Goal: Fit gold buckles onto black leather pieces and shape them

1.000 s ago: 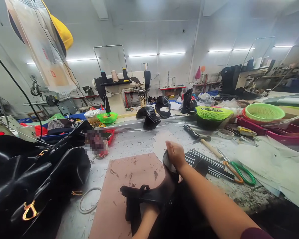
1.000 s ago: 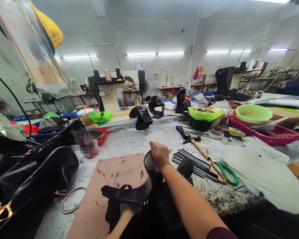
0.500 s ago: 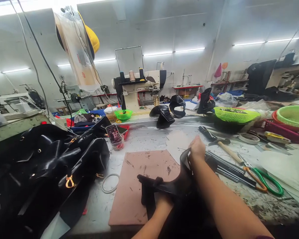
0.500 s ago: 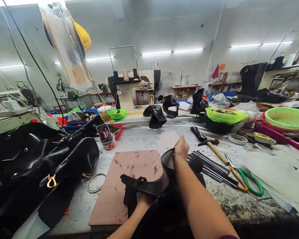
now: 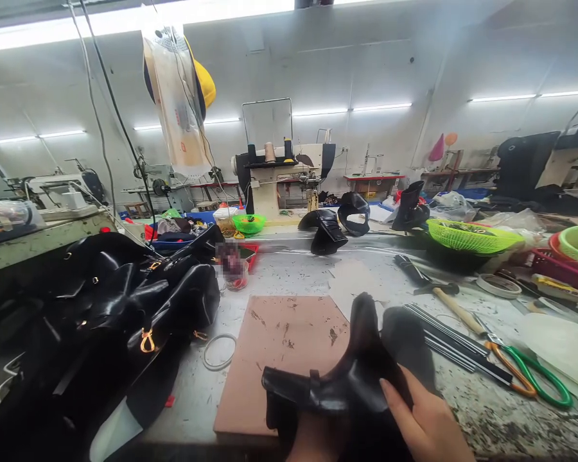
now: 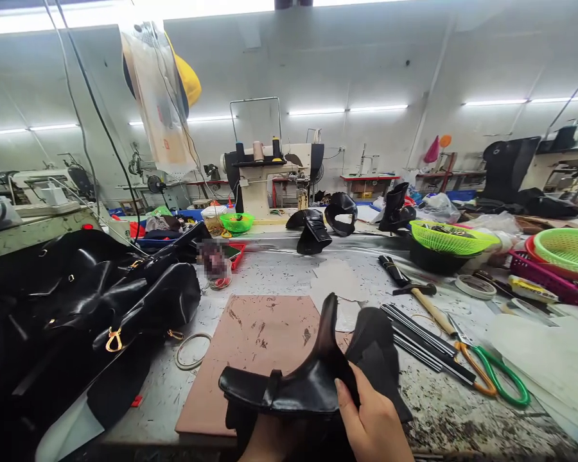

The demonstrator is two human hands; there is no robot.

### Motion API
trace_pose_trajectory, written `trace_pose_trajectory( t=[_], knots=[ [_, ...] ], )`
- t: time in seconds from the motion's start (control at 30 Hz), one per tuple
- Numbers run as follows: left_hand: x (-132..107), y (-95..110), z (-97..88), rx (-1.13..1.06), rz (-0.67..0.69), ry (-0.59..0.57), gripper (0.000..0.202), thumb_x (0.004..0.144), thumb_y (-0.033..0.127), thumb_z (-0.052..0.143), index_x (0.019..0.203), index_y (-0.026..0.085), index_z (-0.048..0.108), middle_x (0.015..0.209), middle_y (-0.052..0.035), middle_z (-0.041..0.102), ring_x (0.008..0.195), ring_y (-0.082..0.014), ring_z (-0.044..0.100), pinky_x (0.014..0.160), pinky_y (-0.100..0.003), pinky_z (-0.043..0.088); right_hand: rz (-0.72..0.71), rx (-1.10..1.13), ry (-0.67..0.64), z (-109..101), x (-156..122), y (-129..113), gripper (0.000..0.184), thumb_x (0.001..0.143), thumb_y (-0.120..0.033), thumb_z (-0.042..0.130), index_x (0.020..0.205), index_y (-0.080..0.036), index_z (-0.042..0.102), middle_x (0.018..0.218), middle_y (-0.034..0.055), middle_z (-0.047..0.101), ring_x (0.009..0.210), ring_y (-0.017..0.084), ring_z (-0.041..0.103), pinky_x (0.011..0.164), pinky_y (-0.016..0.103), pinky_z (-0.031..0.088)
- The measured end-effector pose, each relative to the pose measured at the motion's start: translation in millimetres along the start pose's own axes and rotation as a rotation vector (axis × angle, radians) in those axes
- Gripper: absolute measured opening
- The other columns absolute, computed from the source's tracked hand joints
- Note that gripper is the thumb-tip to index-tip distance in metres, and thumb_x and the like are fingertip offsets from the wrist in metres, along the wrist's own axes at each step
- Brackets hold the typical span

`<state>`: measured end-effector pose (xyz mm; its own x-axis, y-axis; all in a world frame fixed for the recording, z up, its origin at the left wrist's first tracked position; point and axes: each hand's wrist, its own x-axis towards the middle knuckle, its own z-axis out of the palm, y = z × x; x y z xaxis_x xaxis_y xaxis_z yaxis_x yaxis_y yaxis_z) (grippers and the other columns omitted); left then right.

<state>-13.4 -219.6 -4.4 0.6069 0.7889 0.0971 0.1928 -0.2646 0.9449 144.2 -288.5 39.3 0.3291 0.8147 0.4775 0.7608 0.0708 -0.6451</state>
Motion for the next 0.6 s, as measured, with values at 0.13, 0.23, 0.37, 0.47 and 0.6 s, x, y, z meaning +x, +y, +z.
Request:
trace_pose_trajectory(
  t=[0.13, 0.23, 0.37, 0.47, 0.6],
  knots=[
    [-36, -12, -24.8, 0.047, 0.063, 0.018, 0.021, 0.079, 0.039, 0.055, 0.072, 0.022, 0.065, 0.072, -0.0059, 0.059, 0.073, -0.0214, 0.056, 0.073, -0.032, 0.046, 0.018, -0.043, 0.028, 0, 10, -11, 0.035, 0.087, -0.04, 0.038, 0.097, -0.019, 0.065, 0.086, 0.008, 0.074, 0.074, 0.025, 0.071, 0.061, 0.033, 0.058],
    [-50, -18, -49.1, -0.024, 0.004, 0.173, 0.016, 0.076, 0.036, 0.058, 0.069, 0.022, 0.06, 0.068, -0.0025, 0.053, 0.067, -0.0179, 0.051, 0.067, -0.028, 0.043, 0.041, -0.082, 0.011, 3, 13, -15, 0.037, 0.087, -0.04, 0.035, 0.096, -0.021, 0.066, 0.084, 0.008, 0.074, 0.081, 0.028, 0.069, 0.064, 0.037, 0.057],
    [-55, -22, -71.1, -0.437, -0.278, 0.284, 0.022, 0.066, 0.034, 0.069, 0.075, 0.02, 0.053, 0.071, 0.0014, 0.051, 0.07, -0.015, 0.049, 0.065, -0.023, 0.041, 0.108, -0.011, -0.046, 8, 17, -15, 0.037, 0.086, -0.041, 0.037, 0.101, -0.021, 0.064, 0.091, 0.0094, 0.072, 0.078, 0.027, 0.067, 0.068, 0.038, 0.055],
    [-58, -19, -74.4, -0.641, -0.359, 0.335, 0.033, 0.062, 0.04, 0.074, 0.076, 0.02, 0.052, 0.072, 0.0021, 0.054, 0.07, -0.0148, 0.051, 0.066, -0.024, 0.042, 0.202, 0.078, -0.113, 7, 25, -21, 0.036, 0.081, -0.043, 0.043, 0.097, -0.019, 0.066, 0.085, 0.0092, 0.071, 0.077, 0.027, 0.066, 0.067, 0.038, 0.053],
    [-69, 18, -89.7, -0.323, -0.248, 0.549, 0.021, 0.073, 0.038, 0.064, 0.084, 0.021, 0.06, 0.083, -0.001, 0.059, 0.081, -0.018, 0.054, 0.075, -0.027, 0.044, 0.343, 0.46, -0.125, 4, 36, -33, 0.032, 0.08, -0.047, 0.052, 0.09, -0.02, 0.065, 0.075, 0.0051, 0.069, 0.073, 0.025, 0.065, 0.062, 0.032, 0.051]
  ],
)
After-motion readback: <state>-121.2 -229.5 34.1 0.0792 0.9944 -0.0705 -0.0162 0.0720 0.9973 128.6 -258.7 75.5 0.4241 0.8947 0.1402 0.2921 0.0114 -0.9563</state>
